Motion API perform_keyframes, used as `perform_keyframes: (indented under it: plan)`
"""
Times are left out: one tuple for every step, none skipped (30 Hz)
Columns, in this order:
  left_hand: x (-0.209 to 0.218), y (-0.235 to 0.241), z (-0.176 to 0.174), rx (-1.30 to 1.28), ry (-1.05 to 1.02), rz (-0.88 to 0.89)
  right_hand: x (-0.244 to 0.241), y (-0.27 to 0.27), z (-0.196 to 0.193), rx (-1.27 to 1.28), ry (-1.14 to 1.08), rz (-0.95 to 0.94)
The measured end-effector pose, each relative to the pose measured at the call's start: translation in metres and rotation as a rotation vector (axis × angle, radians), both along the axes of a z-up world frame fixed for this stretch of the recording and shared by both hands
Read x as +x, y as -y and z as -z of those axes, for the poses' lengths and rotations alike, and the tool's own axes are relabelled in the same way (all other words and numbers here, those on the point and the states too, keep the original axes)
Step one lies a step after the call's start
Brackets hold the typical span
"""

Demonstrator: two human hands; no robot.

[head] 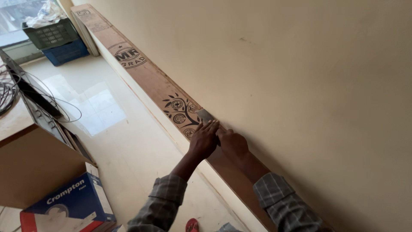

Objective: The person uses a scraper tool to remove a protective paper covering from a wooden board attached to a wall. They repeatedly scrape along the length of the board to peel off the paper.

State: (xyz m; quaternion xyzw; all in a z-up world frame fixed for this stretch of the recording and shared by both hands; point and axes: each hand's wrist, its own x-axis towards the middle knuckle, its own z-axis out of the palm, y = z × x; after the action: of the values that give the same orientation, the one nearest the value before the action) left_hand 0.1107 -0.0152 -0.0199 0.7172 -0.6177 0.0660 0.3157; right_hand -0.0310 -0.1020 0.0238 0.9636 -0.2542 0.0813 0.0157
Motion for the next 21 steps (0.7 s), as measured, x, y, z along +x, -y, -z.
perform_keyframes:
  plan:
    - [-0.004, -0.005, 0.004, -0.051, -0.001, 0.022, -0.001, -0.007, 0.001, 0.037, -0.016, 0.001]
    - [-0.012, -0.010, 0.008, -0.102, -0.001, 0.044, -0.011, -0.017, 0.003, 0.039, -0.036, 0.020]
    - [-0.011, -0.009, 0.006, -0.166, 0.012, 0.068, -0.019, -0.021, 0.001, 0.028, -0.042, 0.040]
    - [-0.011, -0.014, 0.003, -0.107, 0.008, 0.044, -0.020, -0.022, -0.001, 0.017, -0.049, 0.060]
    - [-0.018, -0.016, -0.001, -0.057, -0.005, 0.020, -0.016, -0.016, -0.006, 0.008, -0.024, 0.048]
    - [-0.020, -0.015, -0.005, -0.007, -0.019, -0.004, -0.008, -0.007, -0.008, -0.001, 0.001, 0.035]
    - [-0.019, -0.018, -0.006, -0.009, -0.009, -0.001, -0.006, -0.009, 0.001, 0.020, 0.017, 0.032]
    - [-0.010, -0.017, -0.010, -0.011, 0.000, 0.001, -0.004, -0.011, 0.011, 0.041, 0.032, 0.029]
    - [-0.002, -0.005, -0.020, -0.045, 0.023, -0.007, 0.002, 0.000, 0.011, 0.031, 0.061, 0.015]
    - [-0.002, -0.001, -0.026, -0.001, -0.007, -0.004, 0.006, 0.007, 0.010, 0.020, 0.090, 0.000]
    - [-0.006, -0.004, -0.027, 0.055, -0.043, -0.003, 0.001, 0.006, 0.013, 0.038, 0.074, 0.002]
    - [-0.008, -0.007, -0.027, 0.111, -0.079, -0.001, -0.010, 0.007, 0.015, 0.055, 0.057, 0.004]
    - [-0.011, -0.007, -0.026, 0.086, -0.055, 0.012, -0.010, 0.012, 0.015, 0.065, 0.056, 0.008]
    - [-0.019, -0.012, -0.021, 0.062, -0.031, 0.025, -0.003, 0.011, 0.019, 0.020, 0.054, 0.000]
    - [-0.023, -0.013, -0.018, 0.032, -0.015, 0.031, 0.001, 0.007, 0.023, -0.030, 0.044, -0.014]
    - [-0.013, -0.007, -0.021, 0.007, -0.026, 0.002, 0.007, 0.010, 0.025, -0.080, 0.034, -0.028]
    - [0.002, -0.005, -0.022, 0.002, -0.038, -0.013, 0.016, 0.009, 0.030, -0.059, 0.061, -0.027]
    - [0.013, -0.004, -0.023, -0.002, -0.050, -0.029, 0.026, 0.007, 0.032, -0.038, 0.089, -0.026]
    - [0.015, 0.000, -0.027, 0.007, -0.059, -0.023, 0.031, 0.011, 0.025, -0.037, 0.114, -0.036]
    - [0.015, 0.001, -0.030, 0.016, -0.069, -0.017, 0.028, 0.019, 0.015, -0.023, 0.095, -0.052]
    - [0.018, -0.004, -0.026, 0.048, -0.081, -0.007, 0.021, 0.018, 0.012, 0.014, 0.073, -0.061]
